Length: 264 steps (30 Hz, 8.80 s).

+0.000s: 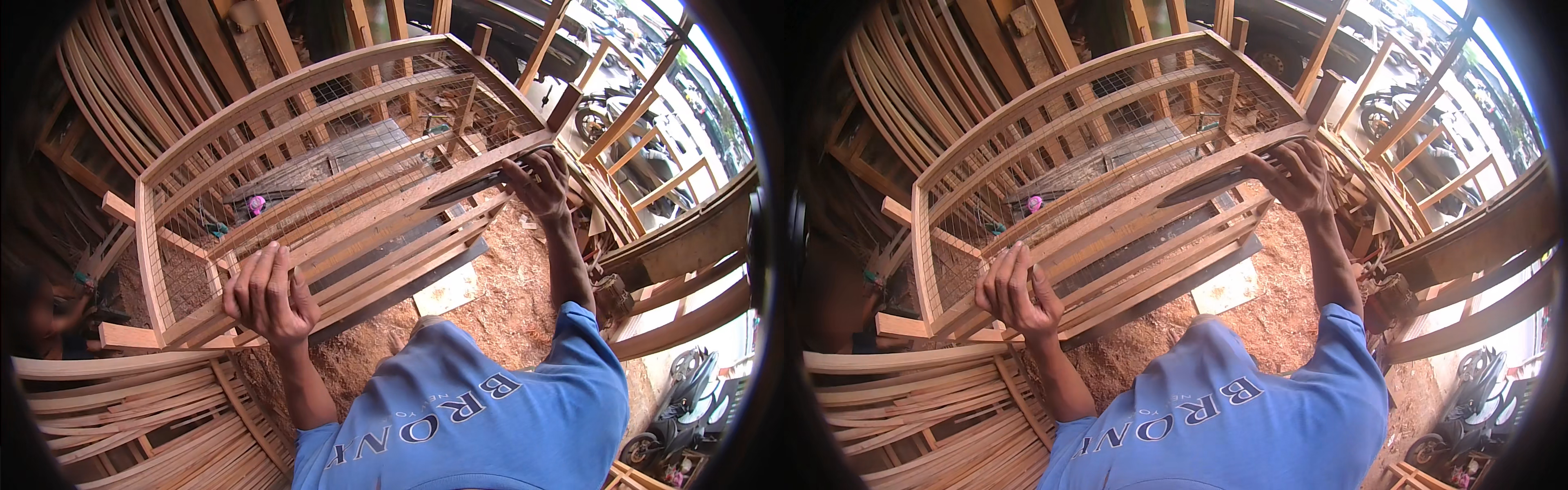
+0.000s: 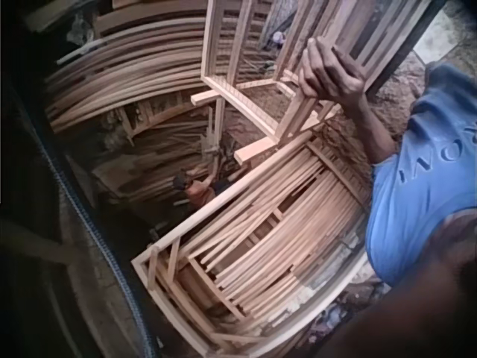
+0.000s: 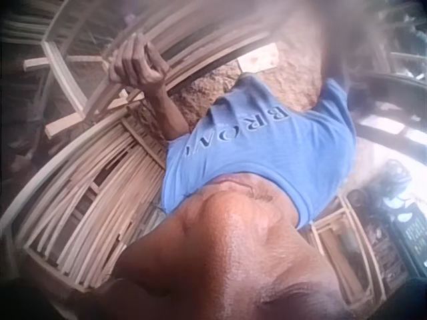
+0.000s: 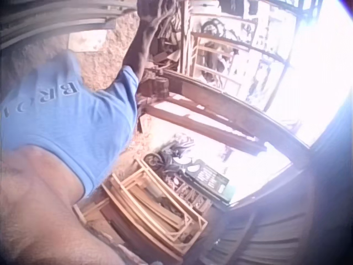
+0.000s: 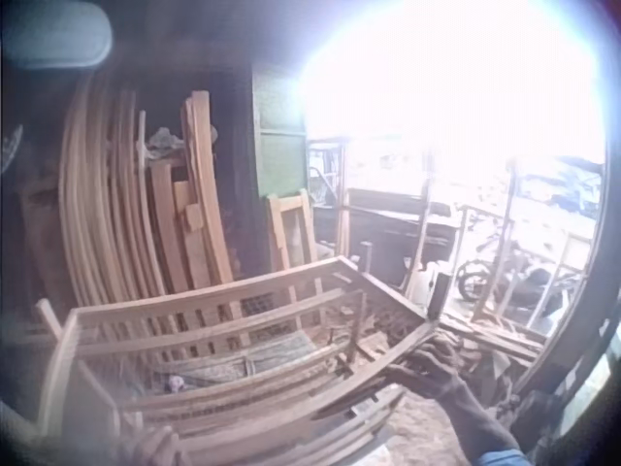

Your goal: The person assembles a wooden chair frame by attaching slats to a curved frame using a pneumatic nail gun. They position each slat, drive nails, and occasionally flip the frame to access different sides. The person also uses pliers to adjust components during the process.

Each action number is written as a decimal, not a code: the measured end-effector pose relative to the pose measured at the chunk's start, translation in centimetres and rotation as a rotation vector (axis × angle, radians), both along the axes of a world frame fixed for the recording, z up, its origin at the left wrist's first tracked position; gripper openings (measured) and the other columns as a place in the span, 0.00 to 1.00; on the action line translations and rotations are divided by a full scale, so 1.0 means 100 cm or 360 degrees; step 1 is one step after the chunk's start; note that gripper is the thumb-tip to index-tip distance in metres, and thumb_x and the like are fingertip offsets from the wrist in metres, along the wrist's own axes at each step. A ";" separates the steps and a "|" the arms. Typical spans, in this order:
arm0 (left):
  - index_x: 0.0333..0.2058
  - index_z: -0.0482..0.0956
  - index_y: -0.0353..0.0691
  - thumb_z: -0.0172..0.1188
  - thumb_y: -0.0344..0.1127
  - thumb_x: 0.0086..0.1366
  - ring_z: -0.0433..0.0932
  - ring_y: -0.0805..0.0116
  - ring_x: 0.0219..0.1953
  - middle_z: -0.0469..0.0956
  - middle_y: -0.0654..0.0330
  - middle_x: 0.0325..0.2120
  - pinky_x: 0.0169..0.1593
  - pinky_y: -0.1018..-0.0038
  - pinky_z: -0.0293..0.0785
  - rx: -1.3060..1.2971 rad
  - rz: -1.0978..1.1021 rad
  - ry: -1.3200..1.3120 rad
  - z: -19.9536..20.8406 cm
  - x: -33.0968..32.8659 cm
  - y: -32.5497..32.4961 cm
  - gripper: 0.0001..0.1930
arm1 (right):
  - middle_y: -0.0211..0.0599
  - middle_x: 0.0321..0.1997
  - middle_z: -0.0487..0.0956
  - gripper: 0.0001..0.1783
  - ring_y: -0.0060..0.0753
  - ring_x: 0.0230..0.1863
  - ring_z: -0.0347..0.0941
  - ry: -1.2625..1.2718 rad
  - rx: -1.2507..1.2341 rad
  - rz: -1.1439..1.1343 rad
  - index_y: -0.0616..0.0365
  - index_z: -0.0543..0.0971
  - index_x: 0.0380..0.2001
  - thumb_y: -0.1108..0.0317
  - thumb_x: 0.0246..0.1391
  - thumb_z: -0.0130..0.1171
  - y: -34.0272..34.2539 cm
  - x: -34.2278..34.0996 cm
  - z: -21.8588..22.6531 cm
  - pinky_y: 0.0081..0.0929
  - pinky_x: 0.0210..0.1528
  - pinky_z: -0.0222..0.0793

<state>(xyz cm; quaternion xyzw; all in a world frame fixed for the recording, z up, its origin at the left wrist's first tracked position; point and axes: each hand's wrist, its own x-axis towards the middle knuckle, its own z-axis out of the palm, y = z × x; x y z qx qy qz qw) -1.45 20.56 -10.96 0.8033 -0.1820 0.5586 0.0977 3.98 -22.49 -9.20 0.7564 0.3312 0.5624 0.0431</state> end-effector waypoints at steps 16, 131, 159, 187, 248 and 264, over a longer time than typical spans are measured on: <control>0.45 0.83 0.41 0.52 0.39 0.73 0.80 0.62 0.46 0.85 0.62 0.42 0.59 0.59 0.62 0.0008 0.0007 -0.0054 -0.001 0.000 -0.004 0.13 | 0.26 0.34 0.70 0.27 0.30 0.36 0.69 -0.0195 0.0152 -0.0138 0.33 0.88 0.47 0.57 0.37 0.76 0.004 -0.004 -0.046 0.33 0.46 0.68; 0.41 0.81 0.46 0.51 0.45 0.75 0.79 0.66 0.41 0.85 0.65 0.37 0.56 0.62 0.59 -0.0113 0.0117 -0.0106 0.001 0.006 -0.012 0.12 | 0.19 0.16 0.57 0.31 0.16 0.18 0.58 0.0124 -0.0178 -0.0145 0.62 0.83 0.53 0.55 0.48 0.69 0.013 -0.016 0.014 0.23 0.21 0.55; 0.42 0.79 0.44 0.50 0.41 0.74 0.79 0.66 0.42 0.84 0.63 0.40 0.59 0.59 0.57 -0.0066 0.0103 -0.0028 -0.001 0.003 -0.010 0.11 | 0.21 0.18 0.60 0.18 0.19 0.18 0.61 -0.0300 0.0029 -0.0371 0.50 0.87 0.47 0.71 0.51 0.69 0.021 -0.006 -0.014 0.24 0.23 0.56; 0.42 0.80 0.44 0.50 0.45 0.74 0.79 0.65 0.42 0.85 0.63 0.39 0.55 0.62 0.62 -0.0073 0.0118 -0.0113 -0.002 0.005 -0.009 0.13 | 0.20 0.21 0.69 0.21 0.21 0.20 0.66 -0.0223 0.0152 -0.0373 0.51 0.84 0.46 0.66 0.45 0.75 0.033 -0.014 -0.022 0.24 0.25 0.61; 0.46 0.79 0.38 0.49 0.38 0.75 0.79 0.59 0.51 0.83 0.57 0.43 0.57 0.56 0.62 0.0076 0.0132 -0.0089 -0.035 0.001 0.017 0.13 | 0.50 0.41 0.85 0.27 0.48 0.45 0.82 0.3386 0.0367 -0.0336 0.54 0.85 0.49 0.50 0.48 0.67 0.093 -0.140 -0.296 0.41 0.48 0.78; 0.44 0.80 0.35 0.59 0.35 0.68 0.82 0.47 0.44 0.83 0.47 0.40 0.49 0.61 0.77 -0.1037 0.0041 0.2090 -0.235 -0.209 -0.076 0.11 | 0.60 0.45 0.79 0.21 0.66 0.50 0.74 0.2073 0.0821 0.0298 0.64 0.80 0.46 0.81 0.46 0.52 0.069 -0.040 -0.356 0.51 0.53 0.70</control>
